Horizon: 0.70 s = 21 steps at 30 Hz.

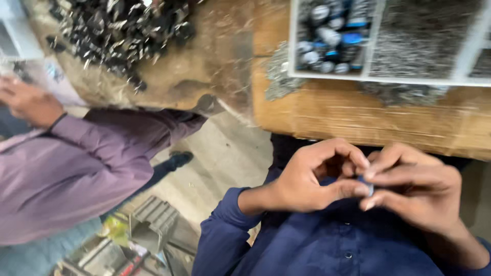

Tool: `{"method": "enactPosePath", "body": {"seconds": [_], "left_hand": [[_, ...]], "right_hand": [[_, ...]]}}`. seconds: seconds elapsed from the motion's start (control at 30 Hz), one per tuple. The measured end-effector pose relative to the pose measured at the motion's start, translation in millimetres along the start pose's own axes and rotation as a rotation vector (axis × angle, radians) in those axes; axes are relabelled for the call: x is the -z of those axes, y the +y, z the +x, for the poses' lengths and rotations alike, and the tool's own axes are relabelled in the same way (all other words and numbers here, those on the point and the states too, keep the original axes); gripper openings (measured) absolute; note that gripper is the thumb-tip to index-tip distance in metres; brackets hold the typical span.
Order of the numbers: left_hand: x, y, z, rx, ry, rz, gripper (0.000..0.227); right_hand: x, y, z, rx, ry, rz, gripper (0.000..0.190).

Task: The person assembles small lock cylinders by inserting metal pins into a cylindrical housing and securing a blue cap. The person repeatedly picks up pins from a tray, inserts them into the cylinder, and places the finished unit into a compartmented tray.

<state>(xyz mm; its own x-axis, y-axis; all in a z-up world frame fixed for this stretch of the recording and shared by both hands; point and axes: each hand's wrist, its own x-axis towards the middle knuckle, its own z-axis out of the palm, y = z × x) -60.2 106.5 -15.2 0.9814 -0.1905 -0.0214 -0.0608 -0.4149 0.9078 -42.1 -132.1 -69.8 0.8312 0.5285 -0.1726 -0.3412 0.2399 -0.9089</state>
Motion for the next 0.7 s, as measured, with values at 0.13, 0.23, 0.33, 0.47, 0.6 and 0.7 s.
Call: {"method": "enactPosePath", "body": {"seconds": [0.13, 0.23, 0.33, 0.47, 0.6, 0.7], "left_hand": [[10.6, 3.5, 12.3, 0.060, 0.185, 0.446, 0.042], [16.5, 0.9, 25.4, 0.052, 0.248, 0.732, 0.053], [20.4, 1.3, 23.0, 0.081, 0.257, 0.605, 0.048], [10.4, -4.7, 19.7, 0.067, 0.204, 0.750, 0.066], [15.4, -6.1, 19.0, 0.065, 0.096, 0.674, 0.063], [14.9, -9.7, 20.7, -0.008, 0.076, 0.716, 0.057]], "right_hand": [[-11.8, 4.0, 10.7, -0.115, 0.199, 0.242, 0.038], [-12.5, -1.2, 8.0, -0.096, 0.200, 0.199, 0.036], [-9.6, -10.0, -1.1, -0.090, 0.236, 0.093, 0.034], [-7.6, -7.4, -3.3, -0.059, 0.291, 0.187, 0.035], [-3.7, -8.7, -3.9, 0.015, 0.221, 0.069, 0.035], [5.3, -6.5, -6.6, -0.008, 0.220, 0.039, 0.034]]}}
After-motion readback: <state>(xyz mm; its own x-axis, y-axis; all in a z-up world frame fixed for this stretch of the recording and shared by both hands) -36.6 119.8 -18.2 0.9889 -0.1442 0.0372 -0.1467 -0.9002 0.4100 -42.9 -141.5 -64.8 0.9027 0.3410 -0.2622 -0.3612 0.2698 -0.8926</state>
